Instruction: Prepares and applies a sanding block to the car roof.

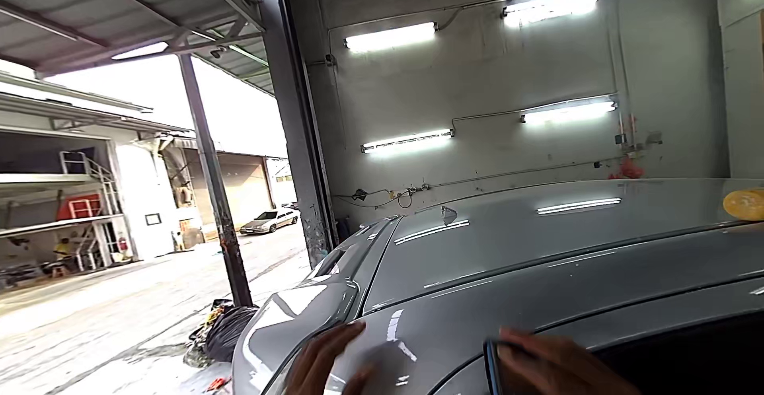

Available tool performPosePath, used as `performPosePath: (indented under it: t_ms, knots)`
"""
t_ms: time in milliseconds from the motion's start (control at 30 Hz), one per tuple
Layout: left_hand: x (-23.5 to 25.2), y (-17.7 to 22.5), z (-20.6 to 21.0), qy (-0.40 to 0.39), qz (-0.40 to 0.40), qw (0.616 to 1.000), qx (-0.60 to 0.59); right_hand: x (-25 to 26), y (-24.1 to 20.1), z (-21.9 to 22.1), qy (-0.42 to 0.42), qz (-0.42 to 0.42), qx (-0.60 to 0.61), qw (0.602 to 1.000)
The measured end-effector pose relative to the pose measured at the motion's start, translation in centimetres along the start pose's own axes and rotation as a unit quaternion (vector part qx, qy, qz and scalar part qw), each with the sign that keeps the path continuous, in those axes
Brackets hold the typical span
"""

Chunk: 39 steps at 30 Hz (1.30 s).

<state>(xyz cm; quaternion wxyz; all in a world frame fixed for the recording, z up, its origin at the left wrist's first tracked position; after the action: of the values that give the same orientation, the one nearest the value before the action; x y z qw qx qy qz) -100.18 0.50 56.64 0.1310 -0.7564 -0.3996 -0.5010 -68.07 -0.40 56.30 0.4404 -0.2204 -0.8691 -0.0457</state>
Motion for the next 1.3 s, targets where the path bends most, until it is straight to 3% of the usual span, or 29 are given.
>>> performPosePath:
  t_ms: [100,167,400,600,1000,1167,1300]
  knots:
    - [5.8,-7.6,1.1,0.01,0.04,0.983,0.178,7.1,4.5,-1.6,0.006,-0.017,-0.101,0.995]
    - [7.8,-10.7,2.2,-0.005,0.01,0.979,0.203,11.2,7.2,-1.7,-0.025,0.0,-0.13,0.991]
    - [8.4,-13.0,3.6,-0.065,-0.05,0.963,0.258,19.4,16.0,2.0,-0.182,0.077,-0.117,0.973]
    - [8.7,-14.2,4.5,-0.187,-0.103,0.935,0.283,20.8,19.0,4.8,-0.245,0.104,-0.108,0.958]
    - [8.5,-13.4,4.1,-0.215,-0.129,0.933,0.26,22.9,22.3,10.4,-0.274,0.064,-0.113,0.953]
    - [8.6,-12.7,3.6,-0.192,-0.1,0.94,0.264,21.3,20.2,8.2,-0.266,0.082,-0.119,0.953]
    - [8.8,-13.0,3.9,-0.197,-0.107,0.94,0.258,22.8,21.9,10.1,-0.273,0.087,-0.138,0.948]
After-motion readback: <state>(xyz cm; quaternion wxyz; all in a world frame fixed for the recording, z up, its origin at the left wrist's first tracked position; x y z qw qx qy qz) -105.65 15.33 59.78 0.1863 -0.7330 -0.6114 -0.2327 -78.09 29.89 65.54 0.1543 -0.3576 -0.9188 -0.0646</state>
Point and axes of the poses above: each hand's wrist, its own x-axis towards the middle knuckle, its own z-axis out of the palm, y = z × x, the point moved 6 cm from there along x, towards the middle knuckle, and after that the axes turned 1 degree about y, right-handed, at the moved point
